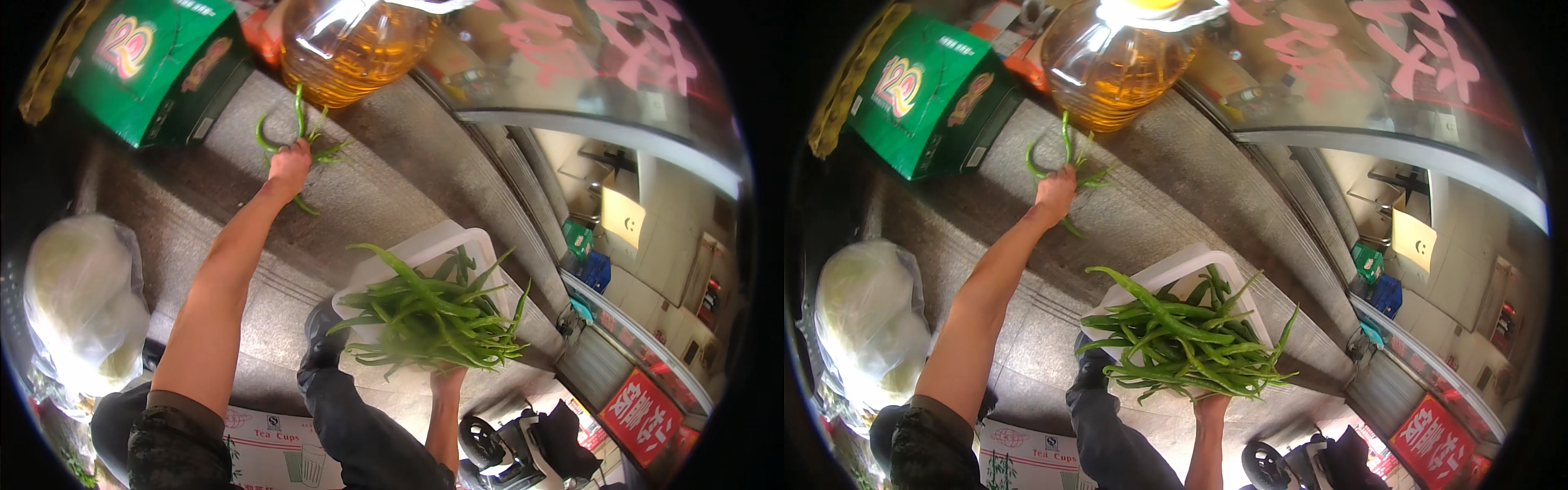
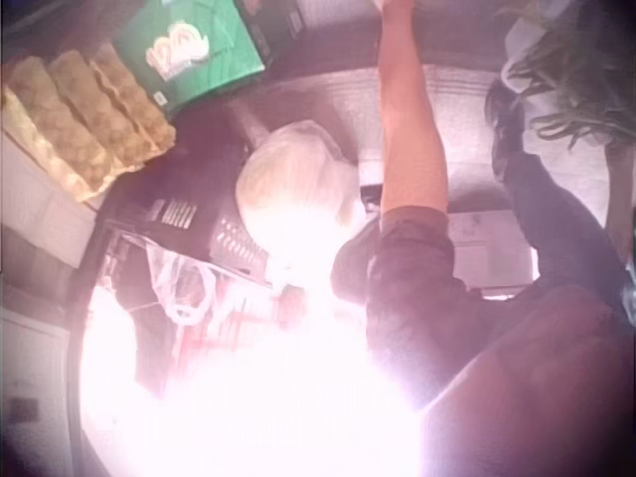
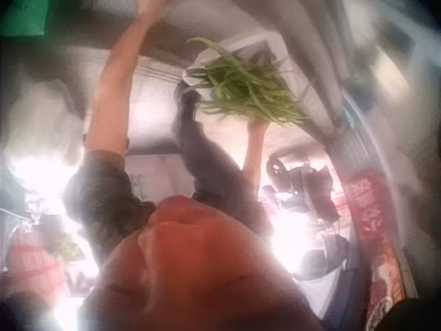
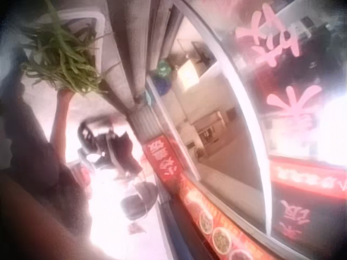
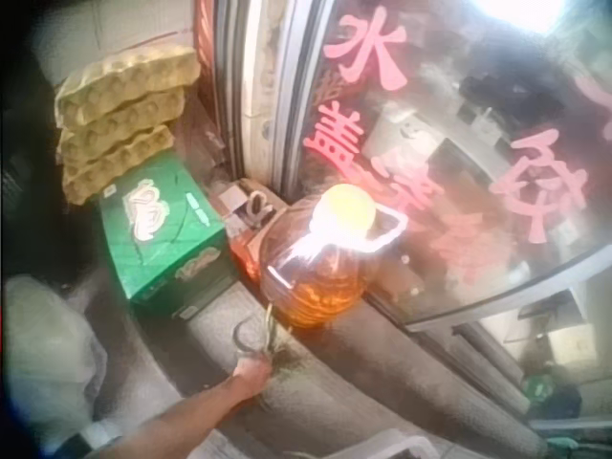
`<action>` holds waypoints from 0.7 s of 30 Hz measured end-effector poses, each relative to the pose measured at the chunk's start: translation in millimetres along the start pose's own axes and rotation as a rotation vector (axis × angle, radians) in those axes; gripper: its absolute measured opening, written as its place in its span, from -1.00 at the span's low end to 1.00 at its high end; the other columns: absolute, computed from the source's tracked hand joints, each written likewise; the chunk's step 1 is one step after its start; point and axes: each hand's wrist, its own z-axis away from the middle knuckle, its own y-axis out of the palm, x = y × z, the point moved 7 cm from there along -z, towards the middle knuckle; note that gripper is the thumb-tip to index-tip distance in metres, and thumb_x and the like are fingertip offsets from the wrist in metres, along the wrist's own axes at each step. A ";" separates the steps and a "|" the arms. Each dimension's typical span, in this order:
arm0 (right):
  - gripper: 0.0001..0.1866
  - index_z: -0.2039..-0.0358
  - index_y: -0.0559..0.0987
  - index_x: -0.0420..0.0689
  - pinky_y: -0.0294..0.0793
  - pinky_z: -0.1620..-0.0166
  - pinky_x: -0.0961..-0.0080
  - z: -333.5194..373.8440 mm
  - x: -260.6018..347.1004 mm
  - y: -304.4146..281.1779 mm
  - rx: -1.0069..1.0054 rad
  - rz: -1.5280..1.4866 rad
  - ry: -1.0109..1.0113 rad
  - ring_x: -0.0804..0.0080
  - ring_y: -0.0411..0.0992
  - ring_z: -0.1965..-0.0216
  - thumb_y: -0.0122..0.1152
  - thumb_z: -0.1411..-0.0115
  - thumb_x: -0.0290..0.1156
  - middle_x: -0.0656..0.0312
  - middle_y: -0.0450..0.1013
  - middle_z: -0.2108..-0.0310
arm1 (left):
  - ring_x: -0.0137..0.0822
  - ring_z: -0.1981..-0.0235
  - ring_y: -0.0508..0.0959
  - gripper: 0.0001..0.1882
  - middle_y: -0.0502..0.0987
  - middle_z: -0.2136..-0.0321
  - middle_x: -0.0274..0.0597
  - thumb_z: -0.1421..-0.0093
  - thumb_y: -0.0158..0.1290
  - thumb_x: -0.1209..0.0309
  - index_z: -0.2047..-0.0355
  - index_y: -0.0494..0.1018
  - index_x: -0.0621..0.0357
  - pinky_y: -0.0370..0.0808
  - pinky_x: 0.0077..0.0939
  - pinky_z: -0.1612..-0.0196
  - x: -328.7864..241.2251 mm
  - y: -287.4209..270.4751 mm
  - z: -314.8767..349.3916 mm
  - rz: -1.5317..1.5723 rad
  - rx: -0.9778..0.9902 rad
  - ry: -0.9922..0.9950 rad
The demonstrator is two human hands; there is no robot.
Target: The person carries a white tray with green chilies into a restaurant, then transfers chilies from a plastic bag into the tray. They also handle a bag of cabbage and a styrofoam box, then carry the tray of chilies to the kitchen counter.
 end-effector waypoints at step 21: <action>-0.44 -0.18 0.20 -0.10 0.37 -0.13 0.26 30.2 32.5 69.2 0.135 0.158 0.057 0.25 0.33 -0.06 -0.05 -0.28 -0.06 0.13 0.26 -0.11 | -0.05 0.10 0.41 -0.48 0.32 0.16 0.00 0.18 0.16 0.59 0.14 0.29 0.17 0.52 -0.33 0.17 10.5 -84.0 30.0 -0.052 -0.095 0.315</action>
